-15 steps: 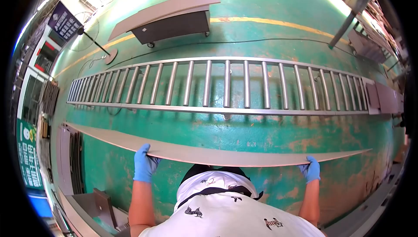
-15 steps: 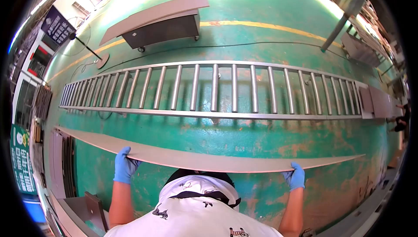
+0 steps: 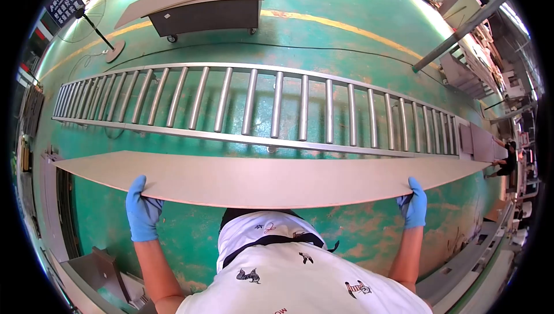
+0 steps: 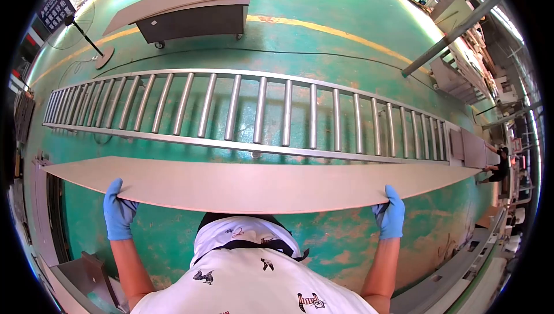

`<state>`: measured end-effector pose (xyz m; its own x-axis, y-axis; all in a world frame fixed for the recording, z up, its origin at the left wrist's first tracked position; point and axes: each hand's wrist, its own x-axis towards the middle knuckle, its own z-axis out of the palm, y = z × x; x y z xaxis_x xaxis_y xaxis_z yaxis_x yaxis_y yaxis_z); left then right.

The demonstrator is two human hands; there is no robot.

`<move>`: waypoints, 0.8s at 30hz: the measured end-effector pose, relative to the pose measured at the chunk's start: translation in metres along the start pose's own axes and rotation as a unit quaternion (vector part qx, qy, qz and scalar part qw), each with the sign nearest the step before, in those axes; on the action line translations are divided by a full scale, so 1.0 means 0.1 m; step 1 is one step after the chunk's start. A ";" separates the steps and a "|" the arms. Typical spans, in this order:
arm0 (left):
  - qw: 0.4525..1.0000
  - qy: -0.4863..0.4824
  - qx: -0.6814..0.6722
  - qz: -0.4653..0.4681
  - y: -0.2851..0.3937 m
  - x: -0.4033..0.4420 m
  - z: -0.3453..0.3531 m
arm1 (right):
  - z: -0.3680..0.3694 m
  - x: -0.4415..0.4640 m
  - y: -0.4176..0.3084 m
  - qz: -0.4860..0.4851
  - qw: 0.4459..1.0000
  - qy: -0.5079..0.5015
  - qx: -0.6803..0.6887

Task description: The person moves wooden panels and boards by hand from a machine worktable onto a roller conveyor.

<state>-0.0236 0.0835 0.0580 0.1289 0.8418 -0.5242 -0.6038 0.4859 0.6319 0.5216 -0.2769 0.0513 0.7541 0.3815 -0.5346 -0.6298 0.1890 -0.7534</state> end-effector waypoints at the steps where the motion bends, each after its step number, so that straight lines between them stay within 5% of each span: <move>1: 1.000 -0.023 0.009 0.000 0.05 0.12 0.11 | 0.17 0.09 0.00 -0.008 1.000 0.006 -0.002; 7: 0.998 -0.058 -0.015 -0.023 0.19 1.62 0.08 | 0.90 1.22 0.37 0.033 0.999 -0.020 0.022; 9: 0.998 -0.057 -0.009 -0.037 0.08 2.12 0.00 | 1.05 1.64 0.73 0.031 0.997 0.051 0.052; 14: 0.995 0.016 -0.028 -0.096 -0.42 3.42 -0.88 | 1.12 2.29 1.74 0.117 0.986 0.071 0.092; 17: 0.985 0.119 0.003 -0.126 -0.57 3.66 -1.49 | 1.22 2.18 2.12 0.166 0.962 0.184 0.112; 24: 0.951 0.251 0.079 -0.164 -1.11 3.52 -2.00 | 0.33 2.25 3.02 0.298 0.924 0.224 0.082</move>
<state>-0.0690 0.2786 -0.3108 -0.1250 0.4401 -0.8892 -0.4651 0.7657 0.4443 0.4950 -0.1038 -0.2840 0.2421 0.0570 -0.9686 -0.9504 0.2149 -0.2249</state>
